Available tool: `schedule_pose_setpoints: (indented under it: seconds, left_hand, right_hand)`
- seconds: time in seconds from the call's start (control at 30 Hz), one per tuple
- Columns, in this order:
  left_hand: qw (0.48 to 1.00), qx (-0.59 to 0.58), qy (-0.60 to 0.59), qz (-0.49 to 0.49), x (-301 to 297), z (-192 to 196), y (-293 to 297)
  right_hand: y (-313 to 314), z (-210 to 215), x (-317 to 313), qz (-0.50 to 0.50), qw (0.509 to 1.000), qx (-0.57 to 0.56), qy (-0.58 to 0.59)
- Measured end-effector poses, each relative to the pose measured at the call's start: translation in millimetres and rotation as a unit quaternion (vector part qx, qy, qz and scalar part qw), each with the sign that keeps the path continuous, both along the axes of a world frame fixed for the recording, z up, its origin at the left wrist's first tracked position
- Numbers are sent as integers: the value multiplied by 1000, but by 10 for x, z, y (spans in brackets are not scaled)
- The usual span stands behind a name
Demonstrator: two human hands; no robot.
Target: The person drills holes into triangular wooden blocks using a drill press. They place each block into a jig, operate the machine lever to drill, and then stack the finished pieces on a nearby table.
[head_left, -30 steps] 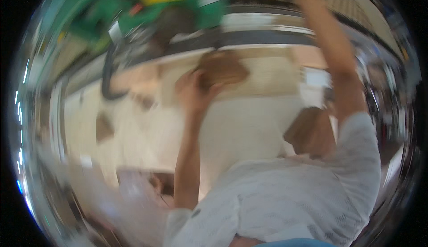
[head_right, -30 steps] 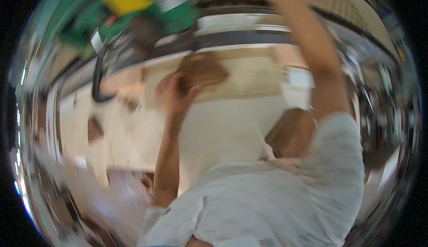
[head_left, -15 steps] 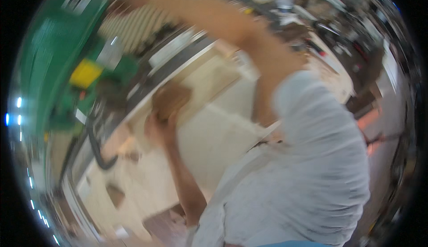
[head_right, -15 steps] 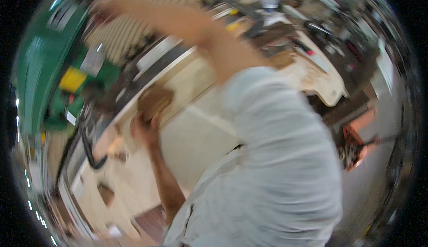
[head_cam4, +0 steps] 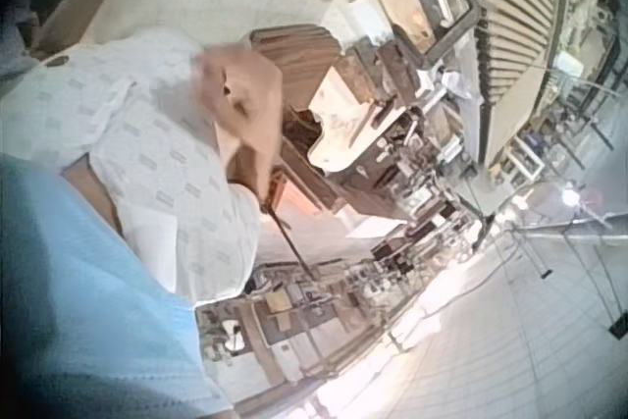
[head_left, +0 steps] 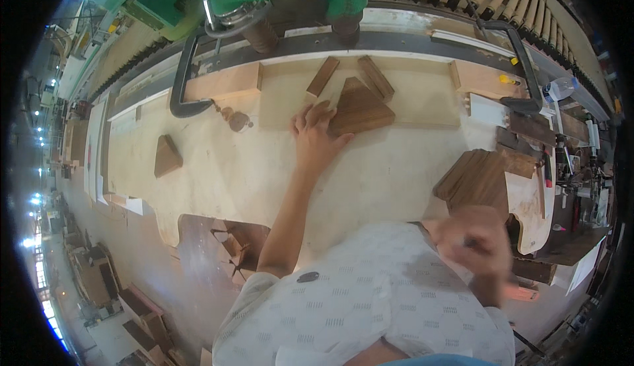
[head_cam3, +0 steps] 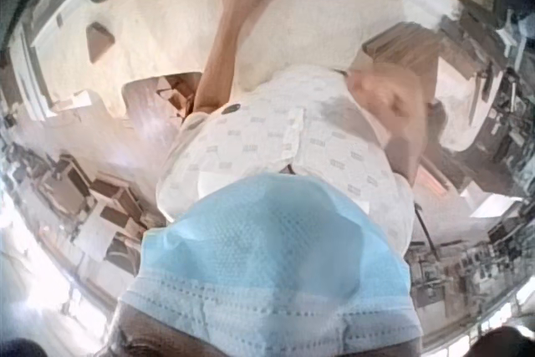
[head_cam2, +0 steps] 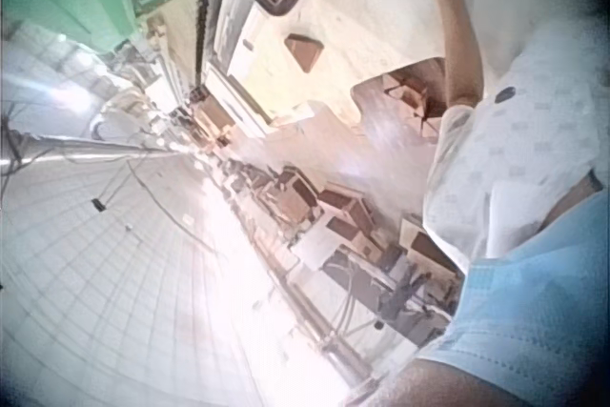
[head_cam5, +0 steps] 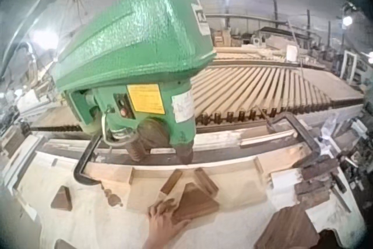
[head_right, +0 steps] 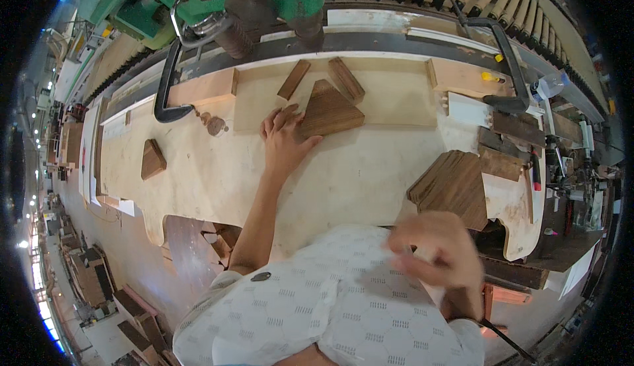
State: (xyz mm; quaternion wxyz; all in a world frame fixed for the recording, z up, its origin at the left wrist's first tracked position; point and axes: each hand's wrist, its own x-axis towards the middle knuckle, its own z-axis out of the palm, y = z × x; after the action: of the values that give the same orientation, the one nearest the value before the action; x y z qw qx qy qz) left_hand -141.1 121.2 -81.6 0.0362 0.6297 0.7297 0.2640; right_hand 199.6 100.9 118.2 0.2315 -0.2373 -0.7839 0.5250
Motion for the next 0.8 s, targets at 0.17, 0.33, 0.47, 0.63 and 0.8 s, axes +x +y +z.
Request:
schedule_pose_setpoints:
  seconds: [0.17, 0.33, 0.47, 0.63, 0.8]
  left_hand:
    - [997, -44, -65, 8, 119, 6, -620]
    - [987, -55, -150, 23, 299, 95, -879]
    - [899, -21, -436, 26, 353, 78, -978]
    - [811, 195, -551, -38, 418, 42, -1126]
    - [898, 146, -415, 5, 332, 80, -1087]
  right_hand:
    - [81, -1068, -950, -219, 974, -5, -50]
    - [173, -1949, -1224, -281, 862, 335, -256]
    - [199, -1918, -1175, -207, 964, 83, -143]
    - [83, -1508, -1277, -99, 932, 349, 1]
    - [215, -1496, -1310, -149, 982, 106, 37]
